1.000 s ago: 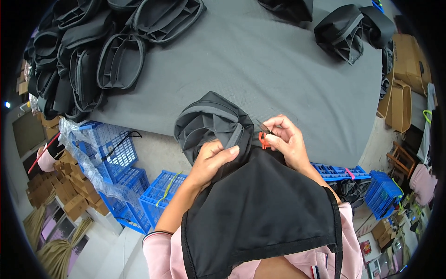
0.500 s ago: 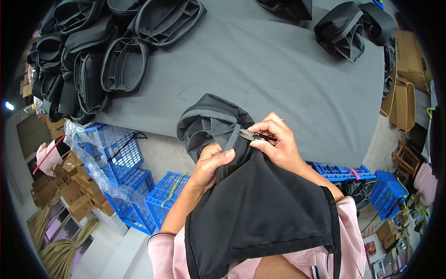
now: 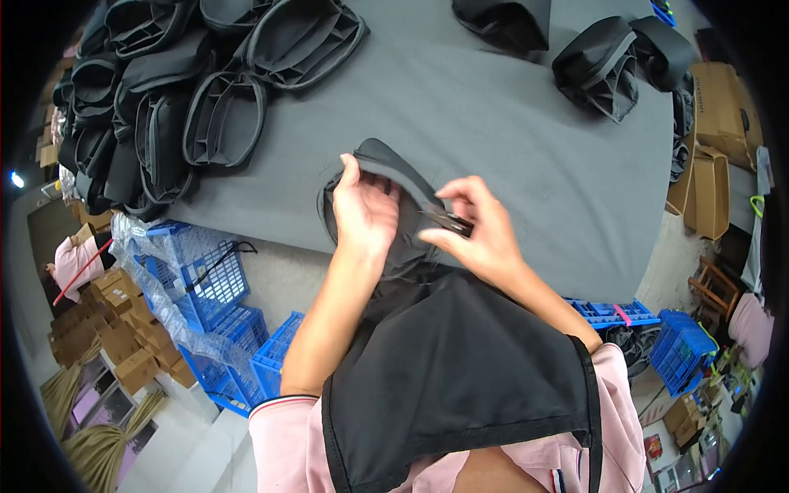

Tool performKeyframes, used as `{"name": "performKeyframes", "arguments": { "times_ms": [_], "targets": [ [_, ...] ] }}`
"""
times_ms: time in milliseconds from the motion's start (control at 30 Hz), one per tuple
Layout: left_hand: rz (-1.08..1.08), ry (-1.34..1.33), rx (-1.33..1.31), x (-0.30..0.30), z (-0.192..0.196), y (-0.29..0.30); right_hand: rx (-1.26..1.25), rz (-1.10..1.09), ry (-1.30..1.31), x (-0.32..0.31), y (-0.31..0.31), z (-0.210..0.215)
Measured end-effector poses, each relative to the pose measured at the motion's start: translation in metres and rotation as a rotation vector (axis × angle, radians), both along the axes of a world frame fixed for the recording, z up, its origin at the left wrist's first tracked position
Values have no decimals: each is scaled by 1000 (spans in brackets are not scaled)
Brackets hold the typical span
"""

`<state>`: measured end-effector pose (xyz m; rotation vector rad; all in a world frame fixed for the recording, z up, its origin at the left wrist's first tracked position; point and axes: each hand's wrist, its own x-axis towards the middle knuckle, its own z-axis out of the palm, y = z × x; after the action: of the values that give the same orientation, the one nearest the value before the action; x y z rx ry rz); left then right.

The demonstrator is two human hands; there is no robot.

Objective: Trimming excess threads and inspecting black fabric components using small snips in a factory setting.

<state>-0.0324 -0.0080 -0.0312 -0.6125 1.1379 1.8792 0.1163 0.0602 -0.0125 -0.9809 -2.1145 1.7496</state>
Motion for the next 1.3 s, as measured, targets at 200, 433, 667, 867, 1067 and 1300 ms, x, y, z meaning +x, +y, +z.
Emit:
{"name": "performKeyframes", "arguments": {
  "times_ms": [200,433,667,867,1067,1300],
  "targets": [
    [-706,367,-130,-13,11,-3,-159,-178,33,-19,24,-41],
    [-1328,414,-244,-26,-6,-3,-766,-94,119,-33,39,-44],
    [-1200,516,-395,-11,-26,3,-772,-124,-2,-36,39,-69],
    [-1115,482,-413,-11,-37,0,248,-171,-18,-8,27,-51],
    [-1066,415,-361,-13,-24,2,235,-2,-50,24,7,-30],
    [-1034,377,-347,-10,-22,0,370,101,37,16,9,-41]
  ]
}}
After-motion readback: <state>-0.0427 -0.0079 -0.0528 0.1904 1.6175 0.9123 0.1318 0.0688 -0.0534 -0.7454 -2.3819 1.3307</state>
